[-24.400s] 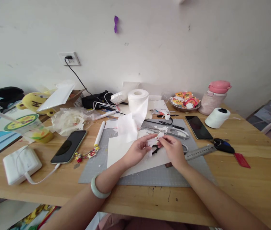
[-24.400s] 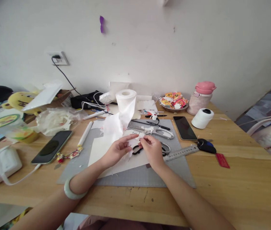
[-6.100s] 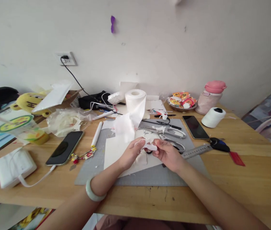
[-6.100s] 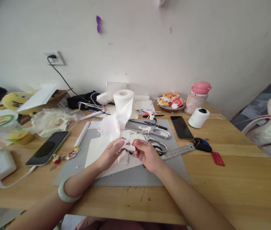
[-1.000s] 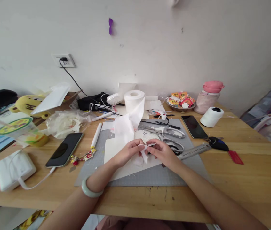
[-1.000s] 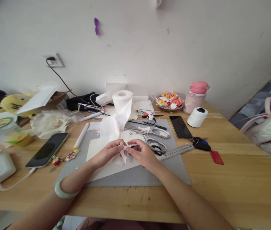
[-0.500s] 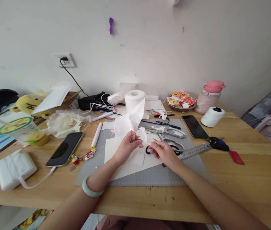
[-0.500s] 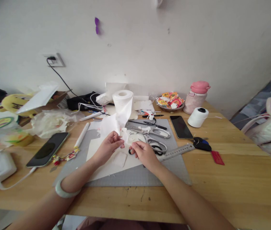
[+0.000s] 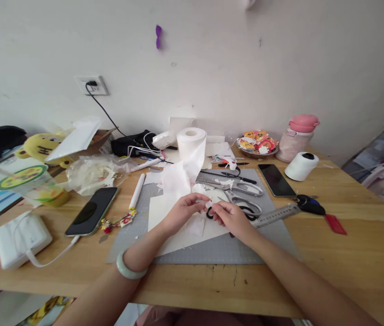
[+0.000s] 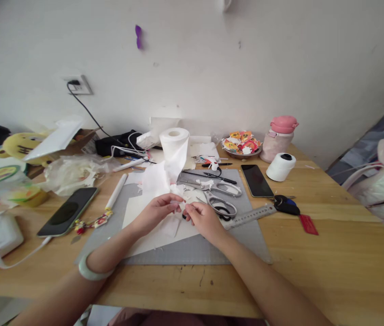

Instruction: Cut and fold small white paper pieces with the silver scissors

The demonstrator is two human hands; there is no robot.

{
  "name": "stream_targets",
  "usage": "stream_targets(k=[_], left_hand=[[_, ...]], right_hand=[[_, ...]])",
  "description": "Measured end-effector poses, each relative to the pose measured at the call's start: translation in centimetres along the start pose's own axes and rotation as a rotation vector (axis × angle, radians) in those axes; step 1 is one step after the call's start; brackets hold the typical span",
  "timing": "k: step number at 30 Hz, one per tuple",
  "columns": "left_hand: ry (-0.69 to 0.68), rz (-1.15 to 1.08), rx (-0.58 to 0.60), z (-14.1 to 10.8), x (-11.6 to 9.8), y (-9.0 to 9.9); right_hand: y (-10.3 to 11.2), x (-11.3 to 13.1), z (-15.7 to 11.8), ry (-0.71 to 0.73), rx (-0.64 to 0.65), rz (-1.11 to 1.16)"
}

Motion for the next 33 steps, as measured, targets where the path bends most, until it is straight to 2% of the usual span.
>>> stream_targets(k=[7, 12, 15, 19, 22, 27, 33], left_hand=[[0.005, 0.046, -0.112, -0.2, 0.1, 0.9], [-0.010, 0.039, -0.108, -0.1, 0.1, 0.5], [0.000, 0.071, -0.150, -0.2, 0.0, 0.8], [0.001, 0.148, -0.289, -0.6, -0.3, 2.2], [-0.001, 0.170, -0.313, -0.7, -0.4, 2.7], [0.014, 0.199, -0.300, -0.6, -0.5, 2.7], [-0.005, 0.180, -0.304, -0.5, -0.8, 3.0]], right_hand=[[0.3, 0.2, 0.0, -0.003, -0.049, -0.078], [1.4, 0.7, 0.1, -0.006, -0.136, -0.200], [3.2, 1.0, -0.1, -0.005, -0.193, -0.310], [7.0, 1.4, -0.9, -0.016, -0.313, -0.512], [8.9, 0.7, -1.0, -0.095, -0.319, -0.669], [9.1, -0.3, -0.6, -0.179, -0.245, -0.825], [8.7, 0.5, -1.0, -0.223, -0.229, -0.868]])
Point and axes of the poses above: each hand's wrist, its own z-axis towards the middle knuckle, its own y-axis out of the back of the hand, x = y × z, the point moved 7 cm from there along z, towards the middle knuckle, and after that the axes turned 13 degrees about x, right-handed, at the moved point
